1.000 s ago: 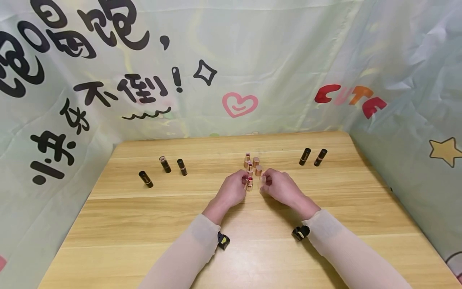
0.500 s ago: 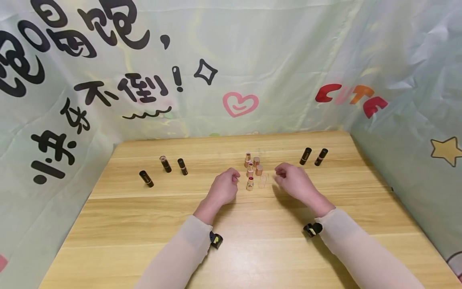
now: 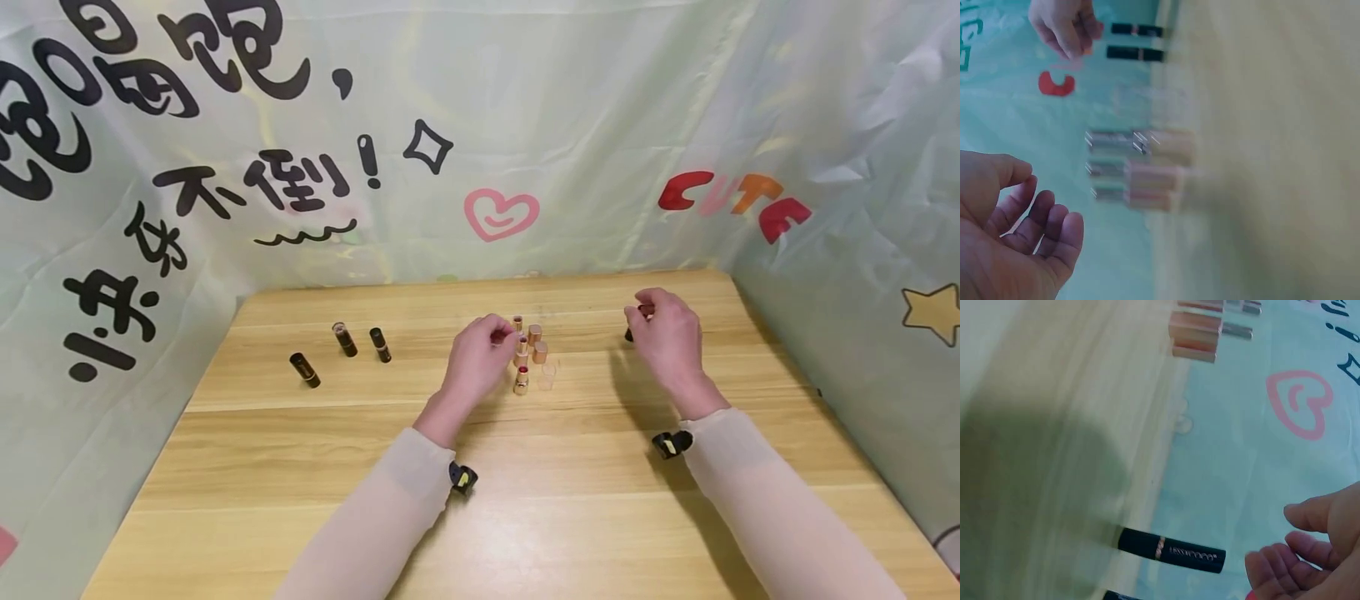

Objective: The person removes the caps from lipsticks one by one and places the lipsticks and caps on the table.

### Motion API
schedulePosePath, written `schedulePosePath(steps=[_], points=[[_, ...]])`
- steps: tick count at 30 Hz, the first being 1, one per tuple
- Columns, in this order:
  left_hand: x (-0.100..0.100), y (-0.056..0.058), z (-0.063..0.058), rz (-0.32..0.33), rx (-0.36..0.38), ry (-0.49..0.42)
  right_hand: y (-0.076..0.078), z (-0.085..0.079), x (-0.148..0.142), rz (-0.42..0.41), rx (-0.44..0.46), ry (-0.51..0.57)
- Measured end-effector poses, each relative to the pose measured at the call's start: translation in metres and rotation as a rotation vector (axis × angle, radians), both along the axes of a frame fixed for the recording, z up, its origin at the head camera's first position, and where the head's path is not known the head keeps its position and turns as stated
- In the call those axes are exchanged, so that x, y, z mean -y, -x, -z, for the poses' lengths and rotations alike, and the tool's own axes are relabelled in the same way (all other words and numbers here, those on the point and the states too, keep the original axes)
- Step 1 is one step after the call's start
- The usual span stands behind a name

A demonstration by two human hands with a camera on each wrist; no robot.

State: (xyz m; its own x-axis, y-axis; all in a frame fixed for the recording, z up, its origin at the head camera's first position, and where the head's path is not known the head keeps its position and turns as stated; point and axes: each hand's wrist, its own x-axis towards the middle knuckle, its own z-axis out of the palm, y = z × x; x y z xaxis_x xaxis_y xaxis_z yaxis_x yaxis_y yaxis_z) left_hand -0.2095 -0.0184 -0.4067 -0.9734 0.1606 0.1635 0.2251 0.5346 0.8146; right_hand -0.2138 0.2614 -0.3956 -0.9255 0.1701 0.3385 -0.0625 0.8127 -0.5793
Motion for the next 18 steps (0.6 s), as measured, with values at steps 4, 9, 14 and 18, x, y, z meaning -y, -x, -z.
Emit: schedulePosePath(steps=[4, 9, 14, 18], points=[[-0.032, 0.007, -0.022, 0.063, -0.011, 0.037, 0.004, -0.008, -0.008, 0.048, 0.031, 0.0], [-0.081, 0.012, -0.038, 0.104, 0.026, 0.139, 0.01, -0.012, -0.012, 0.076, 0.125, -0.019], [-0.123, 0.014, -0.039, 0.112, 0.092, 0.202, 0.017, -0.006, -0.014, 0.057, 0.217, -0.054], [-0.146, 0.02, -0.026, 0.106, 0.085, 0.265, 0.023, 0.005, -0.016, 0.043, 0.268, -0.065]])
